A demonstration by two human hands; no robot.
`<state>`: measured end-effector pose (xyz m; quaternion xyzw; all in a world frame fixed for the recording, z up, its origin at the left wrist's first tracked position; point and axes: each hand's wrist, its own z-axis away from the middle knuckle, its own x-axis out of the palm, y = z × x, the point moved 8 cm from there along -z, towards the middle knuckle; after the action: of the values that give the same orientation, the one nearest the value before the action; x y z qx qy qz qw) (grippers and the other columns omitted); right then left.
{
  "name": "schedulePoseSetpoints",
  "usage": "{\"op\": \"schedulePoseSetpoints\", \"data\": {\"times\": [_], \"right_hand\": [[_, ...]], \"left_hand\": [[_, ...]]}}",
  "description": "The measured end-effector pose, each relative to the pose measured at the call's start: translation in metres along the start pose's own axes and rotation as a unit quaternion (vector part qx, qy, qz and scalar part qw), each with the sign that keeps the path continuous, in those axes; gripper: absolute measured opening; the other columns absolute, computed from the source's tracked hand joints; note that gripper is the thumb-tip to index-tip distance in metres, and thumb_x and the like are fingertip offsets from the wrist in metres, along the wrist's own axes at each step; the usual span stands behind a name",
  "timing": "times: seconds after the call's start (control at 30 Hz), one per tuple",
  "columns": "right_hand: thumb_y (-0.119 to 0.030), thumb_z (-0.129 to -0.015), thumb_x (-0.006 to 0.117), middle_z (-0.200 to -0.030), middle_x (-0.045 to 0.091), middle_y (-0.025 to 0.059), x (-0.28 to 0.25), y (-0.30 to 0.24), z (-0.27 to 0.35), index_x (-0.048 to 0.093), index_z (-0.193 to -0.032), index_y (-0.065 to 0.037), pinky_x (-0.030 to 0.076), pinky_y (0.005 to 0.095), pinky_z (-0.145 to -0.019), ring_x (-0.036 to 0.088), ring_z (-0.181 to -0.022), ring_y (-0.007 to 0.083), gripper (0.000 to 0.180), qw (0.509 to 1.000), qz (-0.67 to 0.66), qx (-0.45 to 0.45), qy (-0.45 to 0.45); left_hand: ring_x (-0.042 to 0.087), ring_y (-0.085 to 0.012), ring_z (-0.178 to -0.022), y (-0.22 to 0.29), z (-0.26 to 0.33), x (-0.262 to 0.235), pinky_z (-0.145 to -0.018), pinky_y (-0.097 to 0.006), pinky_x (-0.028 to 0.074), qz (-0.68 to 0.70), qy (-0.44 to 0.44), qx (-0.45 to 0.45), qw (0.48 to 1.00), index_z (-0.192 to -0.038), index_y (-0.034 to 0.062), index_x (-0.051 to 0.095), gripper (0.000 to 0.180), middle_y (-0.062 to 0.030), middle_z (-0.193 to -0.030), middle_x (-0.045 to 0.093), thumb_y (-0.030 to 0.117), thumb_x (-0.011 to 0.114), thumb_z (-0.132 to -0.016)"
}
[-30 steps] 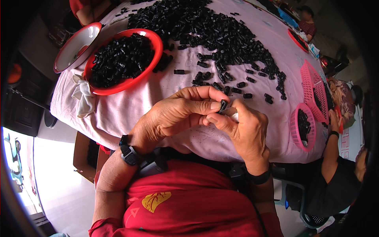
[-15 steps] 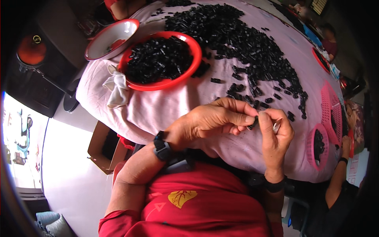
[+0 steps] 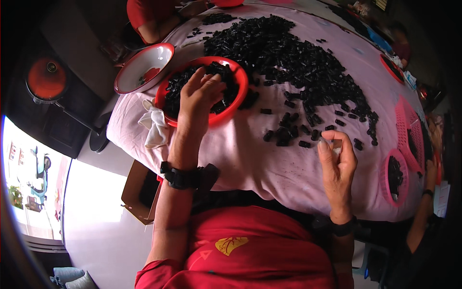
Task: Manually assembling small black plastic components for shoes on a work table.
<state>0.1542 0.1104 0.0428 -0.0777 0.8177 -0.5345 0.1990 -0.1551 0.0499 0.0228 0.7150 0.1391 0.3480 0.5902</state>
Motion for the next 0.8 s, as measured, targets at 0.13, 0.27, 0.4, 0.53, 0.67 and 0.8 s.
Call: {"op": "schedulePoseSetpoints", "data": {"times": [0.13,0.27,0.4,0.53,0.67,0.8], "right_hand": [[-0.016,-0.095,0.055,-0.077,0.046,-0.0046,-0.005,0.001,0.0,0.055,-0.105,-0.002,0.03,0.018,-0.055,0.036,-0.062,0.0012,0.017,0.999,-0.033,0.004,-0.01],[-0.015,-0.096,0.053,-0.071,0.046,-0.0046,-0.004,0.003,-0.001,0.056,-0.099,-0.002,0.031,0.0199,-0.055,0.035,-0.061,0.0029,0.014,1.0,0.001,0.021,-0.019],[-0.015,-0.096,0.054,-0.07,0.049,-0.0028,0.0,0.005,0.001,0.056,-0.099,-0.001,0.035,0.0216,-0.055,0.039,-0.061,0.0034,0.014,0.999,0.009,0.023,-0.037],[-0.01,-0.093,0.059,-0.07,0.054,-0.0017,0.009,0.0,0.003,0.056,-0.098,0.0,0.039,0.0188,-0.053,0.047,-0.061,0.0016,0.012,0.997,0.017,0.025,-0.074],[-0.007,-0.088,0.065,-0.083,0.06,0.0026,0.011,-0.005,0.006,0.056,-0.106,0.0,0.042,0.0185,-0.053,0.05,-0.063,0.0021,0.022,0.998,-0.016,-0.026,-0.061],[-0.008,-0.084,0.071,-0.092,0.065,0.0065,0.017,-0.021,0.007,0.057,-0.113,0.001,0.05,0.0198,-0.06,0.062,-0.073,0.007,0.034,0.991,-0.005,-0.117,-0.066]], "left_hand": [[0.061,-0.0133,-0.076,-0.014,0.022,0.057,-0.07,-0.027,0.049,-0.25,-0.242,0.084,0.934,-0.111,-0.0002,0.065,0.032,-0.0064,-0.091,0.067,0.012,0.07,-0.082],[0.062,-0.0124,-0.072,-0.036,0.051,0.082,-0.069,-0.029,0.051,-0.485,-0.274,0.089,0.826,-0.105,0.0032,0.068,0.031,-0.0075,-0.08,0.066,0.008,0.072,-0.076],[0.065,-0.0184,-0.075,-0.054,0.055,0.087,-0.068,-0.031,0.051,-0.484,-0.295,0.167,0.807,-0.104,0.002,0.067,0.029,-0.0096,-0.082,0.066,0.013,0.071,-0.077],[0.06,-0.0094,-0.074,-0.056,0.059,0.094,-0.067,-0.023,0.048,-0.193,-0.336,-0.097,0.917,-0.11,0.0043,0.065,0.026,-0.0003,-0.085,0.064,0.014,0.067,-0.085],[0.058,-0.0079,-0.076,-0.053,0.084,0.116,-0.067,-0.02,0.045,0.04,-0.397,-0.21,0.893,-0.116,0.0021,0.06,0.029,-0.0014,-0.092,0.063,0.013,0.064,-0.089],[0.06,-0.0075,-0.078,-0.064,0.095,0.126,-0.066,-0.02,0.048,0.134,-0.413,-0.273,0.858,-0.116,0.0026,0.059,0.028,-0.0032,-0.095,0.065,0.013,0.064,-0.09]]}}
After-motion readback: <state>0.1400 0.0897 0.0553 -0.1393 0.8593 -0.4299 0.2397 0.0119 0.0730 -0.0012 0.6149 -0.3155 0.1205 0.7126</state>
